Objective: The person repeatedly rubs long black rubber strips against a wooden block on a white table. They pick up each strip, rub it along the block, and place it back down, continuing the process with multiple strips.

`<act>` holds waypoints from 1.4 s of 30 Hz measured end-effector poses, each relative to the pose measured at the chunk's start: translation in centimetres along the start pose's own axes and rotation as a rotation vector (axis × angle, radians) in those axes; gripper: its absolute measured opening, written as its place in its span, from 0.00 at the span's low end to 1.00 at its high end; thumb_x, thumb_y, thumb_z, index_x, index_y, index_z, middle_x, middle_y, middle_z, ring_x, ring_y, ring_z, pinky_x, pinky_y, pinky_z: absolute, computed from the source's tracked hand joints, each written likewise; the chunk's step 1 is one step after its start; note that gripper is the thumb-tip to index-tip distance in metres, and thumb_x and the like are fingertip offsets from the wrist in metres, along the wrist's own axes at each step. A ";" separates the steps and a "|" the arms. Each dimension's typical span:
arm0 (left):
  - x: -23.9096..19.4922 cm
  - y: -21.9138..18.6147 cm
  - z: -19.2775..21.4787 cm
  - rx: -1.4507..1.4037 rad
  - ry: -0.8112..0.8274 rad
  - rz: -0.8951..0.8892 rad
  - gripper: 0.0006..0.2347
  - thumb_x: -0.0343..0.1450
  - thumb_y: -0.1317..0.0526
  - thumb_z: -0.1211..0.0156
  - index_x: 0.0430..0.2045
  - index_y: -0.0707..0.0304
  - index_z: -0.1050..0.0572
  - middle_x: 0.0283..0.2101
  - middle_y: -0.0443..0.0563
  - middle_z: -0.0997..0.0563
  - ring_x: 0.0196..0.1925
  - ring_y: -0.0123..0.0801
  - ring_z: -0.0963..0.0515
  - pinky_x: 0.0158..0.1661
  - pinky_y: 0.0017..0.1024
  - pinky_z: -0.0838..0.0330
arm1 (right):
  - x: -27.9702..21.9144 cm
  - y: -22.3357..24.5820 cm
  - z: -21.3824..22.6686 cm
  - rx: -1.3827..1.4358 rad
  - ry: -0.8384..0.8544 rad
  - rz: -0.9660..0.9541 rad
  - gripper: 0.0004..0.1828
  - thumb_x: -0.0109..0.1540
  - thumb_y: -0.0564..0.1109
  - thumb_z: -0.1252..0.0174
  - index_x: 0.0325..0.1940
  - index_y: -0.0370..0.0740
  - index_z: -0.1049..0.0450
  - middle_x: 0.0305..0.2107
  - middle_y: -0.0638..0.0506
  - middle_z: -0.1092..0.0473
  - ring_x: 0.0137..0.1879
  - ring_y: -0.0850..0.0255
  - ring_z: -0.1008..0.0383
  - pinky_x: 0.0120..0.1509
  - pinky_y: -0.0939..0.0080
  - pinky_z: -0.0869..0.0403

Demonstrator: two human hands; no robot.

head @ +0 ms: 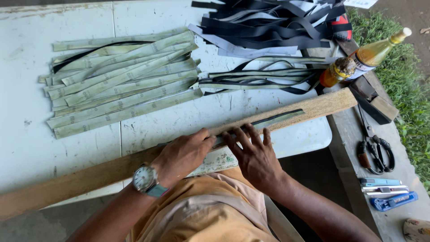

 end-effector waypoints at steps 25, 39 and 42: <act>-3.0 1.0 1.0 0.033 0.010 -0.005 0.10 0.69 0.70 0.46 0.41 0.74 0.24 0.40 0.60 0.25 0.31 0.48 0.18 0.32 0.39 0.22 | 0.8 2.8 -0.3 -0.152 -0.128 0.095 0.37 0.61 0.43 0.51 0.76 0.60 0.45 0.63 0.36 0.40 0.73 0.26 0.50 0.71 0.15 0.57; -2.9 1.4 2.9 -0.194 0.009 0.029 0.16 0.65 0.77 0.48 0.46 0.72 0.22 0.37 0.59 0.23 0.37 0.49 0.20 0.40 0.40 0.23 | -1.4 -8.7 1.7 -0.033 -0.109 -0.169 0.21 0.61 0.44 0.40 0.59 0.52 0.25 0.52 0.52 0.29 0.61 0.50 0.33 0.72 0.41 0.41; -2.3 0.4 4.7 -0.279 -0.044 -0.015 0.16 0.64 0.76 0.48 0.45 0.72 0.21 0.35 0.60 0.21 0.37 0.51 0.19 0.38 0.42 0.24 | -1.7 -11.3 2.3 0.013 -0.148 -0.103 0.10 0.59 0.48 0.38 0.44 0.51 0.21 0.44 0.54 0.25 0.61 0.52 0.31 0.69 0.41 0.40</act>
Point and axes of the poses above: each hand's wrist, its own x-axis towards the middle knuckle, its own z-axis out of the back of the hand, y = z × x, the point moved 2 cm from there along x, towards the middle knuckle
